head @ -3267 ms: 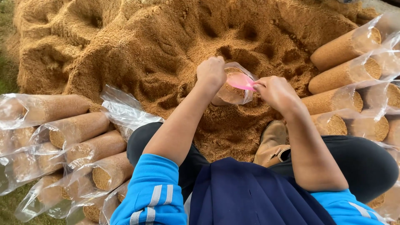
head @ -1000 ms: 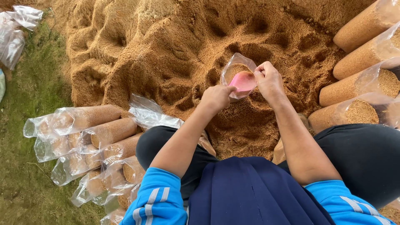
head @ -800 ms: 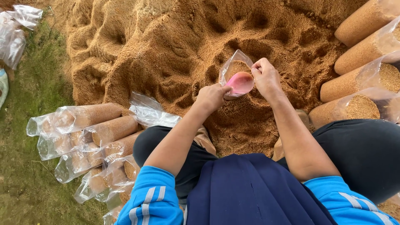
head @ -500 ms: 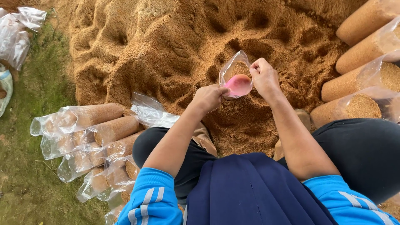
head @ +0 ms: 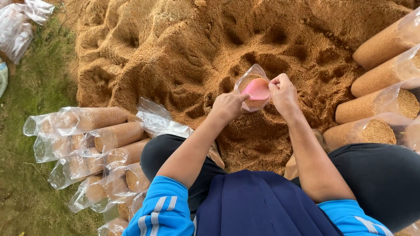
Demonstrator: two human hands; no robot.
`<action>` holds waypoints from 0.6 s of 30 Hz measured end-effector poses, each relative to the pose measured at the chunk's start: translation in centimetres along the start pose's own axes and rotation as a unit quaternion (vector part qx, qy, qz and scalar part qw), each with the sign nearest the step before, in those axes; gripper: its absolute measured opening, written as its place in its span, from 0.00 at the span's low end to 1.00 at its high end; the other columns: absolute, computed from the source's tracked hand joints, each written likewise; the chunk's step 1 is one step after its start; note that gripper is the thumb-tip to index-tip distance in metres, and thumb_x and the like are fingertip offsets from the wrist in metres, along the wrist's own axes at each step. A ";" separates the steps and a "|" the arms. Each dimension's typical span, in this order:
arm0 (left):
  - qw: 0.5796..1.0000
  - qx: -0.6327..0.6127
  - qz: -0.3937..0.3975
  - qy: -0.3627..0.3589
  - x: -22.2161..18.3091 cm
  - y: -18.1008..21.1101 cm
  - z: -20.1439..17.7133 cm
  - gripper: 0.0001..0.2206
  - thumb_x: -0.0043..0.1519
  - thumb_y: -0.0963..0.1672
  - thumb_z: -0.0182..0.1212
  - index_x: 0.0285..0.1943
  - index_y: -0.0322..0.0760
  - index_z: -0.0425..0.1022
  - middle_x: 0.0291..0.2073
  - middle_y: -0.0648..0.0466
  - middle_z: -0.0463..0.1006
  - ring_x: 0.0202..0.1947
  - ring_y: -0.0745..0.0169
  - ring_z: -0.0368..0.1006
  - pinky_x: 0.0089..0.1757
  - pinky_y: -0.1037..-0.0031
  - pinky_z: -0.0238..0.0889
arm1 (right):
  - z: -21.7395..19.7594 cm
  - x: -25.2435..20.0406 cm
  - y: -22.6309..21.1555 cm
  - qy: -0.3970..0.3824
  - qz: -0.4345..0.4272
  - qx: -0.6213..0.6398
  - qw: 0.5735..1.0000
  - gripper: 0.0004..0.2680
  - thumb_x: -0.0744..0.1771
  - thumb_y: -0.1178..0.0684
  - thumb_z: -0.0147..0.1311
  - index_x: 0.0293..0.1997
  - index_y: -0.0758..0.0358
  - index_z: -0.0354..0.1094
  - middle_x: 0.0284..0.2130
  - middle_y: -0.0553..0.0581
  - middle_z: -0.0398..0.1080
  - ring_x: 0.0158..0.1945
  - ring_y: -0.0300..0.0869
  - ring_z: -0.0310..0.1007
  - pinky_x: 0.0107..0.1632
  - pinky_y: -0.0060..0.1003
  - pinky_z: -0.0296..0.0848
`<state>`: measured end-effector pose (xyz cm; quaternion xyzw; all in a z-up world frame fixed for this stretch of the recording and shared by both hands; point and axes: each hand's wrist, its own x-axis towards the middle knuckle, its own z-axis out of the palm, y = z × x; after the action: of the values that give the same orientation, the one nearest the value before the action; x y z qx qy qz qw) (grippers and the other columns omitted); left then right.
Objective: Filling plastic bags with grain using a small hand scoop
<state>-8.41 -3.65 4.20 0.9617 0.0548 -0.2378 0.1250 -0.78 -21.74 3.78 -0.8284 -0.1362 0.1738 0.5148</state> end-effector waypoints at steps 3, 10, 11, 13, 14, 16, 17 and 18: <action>1.000 0.009 -0.007 0.017 0.6 0.0 0.3 0.24 0.66 0.38 0.50 0.71 0.60 0.64 0.49 0.43 0.76 0.35 0.61 0.76 0.37 0.71 0.73 | 0.2 -0.3 -0.7 -0.003 0.001 0.008 1.000 0.04 0.70 0.59 0.47 0.47 0.64 0.67 0.26 0.59 0.71 0.38 0.48 0.69 0.45 0.47 0.69; 1.000 0.004 -0.007 0.015 2.4 0.0 1.5 0.25 0.64 0.38 0.55 0.69 0.58 0.66 0.48 0.42 0.77 0.39 0.53 0.79 0.40 0.63 0.76 | 0.0 0.2 0.0 0.000 0.007 -0.016 1.000 0.04 0.70 0.58 0.47 0.46 0.65 0.67 0.25 0.62 0.72 0.41 0.53 0.71 0.46 0.52 0.68; 0.999 -0.011 -0.016 0.027 3.2 -0.5 2.0 0.25 0.64 0.38 0.55 0.70 0.57 0.65 0.47 0.42 0.77 0.36 0.56 0.78 0.38 0.67 0.76 | 0.1 0.5 0.3 0.003 0.007 -0.013 1.000 0.04 0.70 0.58 0.47 0.46 0.64 0.67 0.25 0.60 0.72 0.40 0.50 0.71 0.46 0.50 0.69; 0.998 -0.032 -0.030 0.033 3.5 -0.8 3.2 0.25 0.65 0.38 0.54 0.71 0.57 0.64 0.46 0.42 0.77 0.33 0.58 0.77 0.37 0.70 0.76 | 0.2 -0.1 0.3 -0.001 0.012 -0.011 1.000 0.04 0.70 0.58 0.47 0.46 0.63 0.67 0.25 0.58 0.72 0.39 0.48 0.70 0.45 0.48 0.69; 0.998 -0.039 -0.034 0.032 3.6 -0.7 3.1 0.24 0.64 0.40 0.58 0.69 0.58 0.66 0.49 0.42 0.77 0.41 0.51 0.77 0.44 0.61 0.75 | 0.1 -0.2 -0.3 -0.001 0.007 -0.005 1.000 0.04 0.70 0.59 0.46 0.47 0.63 0.67 0.25 0.58 0.72 0.38 0.47 0.69 0.44 0.47 0.69; 0.998 -0.045 -0.039 0.035 3.5 -0.5 2.7 0.23 0.62 0.43 0.62 0.68 0.59 0.67 0.51 0.42 0.77 0.49 0.44 0.78 0.51 0.52 0.74 | -0.1 -0.4 -1.2 0.000 -0.002 0.002 1.000 0.04 0.70 0.59 0.46 0.47 0.64 0.66 0.25 0.59 0.71 0.37 0.46 0.69 0.43 0.46 0.69; 0.998 -0.044 -0.042 0.031 3.3 -0.3 2.4 0.23 0.63 0.43 0.61 0.68 0.57 0.68 0.52 0.42 0.77 0.51 0.44 0.77 0.52 0.52 0.73 | -0.2 -0.5 -1.4 -0.005 0.004 0.004 1.000 0.04 0.70 0.59 0.46 0.48 0.64 0.66 0.25 0.59 0.71 0.37 0.46 0.68 0.43 0.46 0.69; 0.998 -0.045 -0.044 0.025 3.1 0.0 2.2 0.23 0.63 0.43 0.61 0.68 0.56 0.68 0.53 0.41 0.77 0.52 0.43 0.77 0.53 0.52 0.72 | -0.3 -0.7 -1.4 -0.010 0.011 0.005 1.000 0.05 0.70 0.60 0.46 0.48 0.65 0.66 0.25 0.59 0.71 0.36 0.47 0.68 0.42 0.46 0.69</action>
<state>-6.63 -4.08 0.82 0.9575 0.1103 -0.2160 0.1558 -1.37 -21.68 5.28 -0.8255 -0.1314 0.1879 0.5157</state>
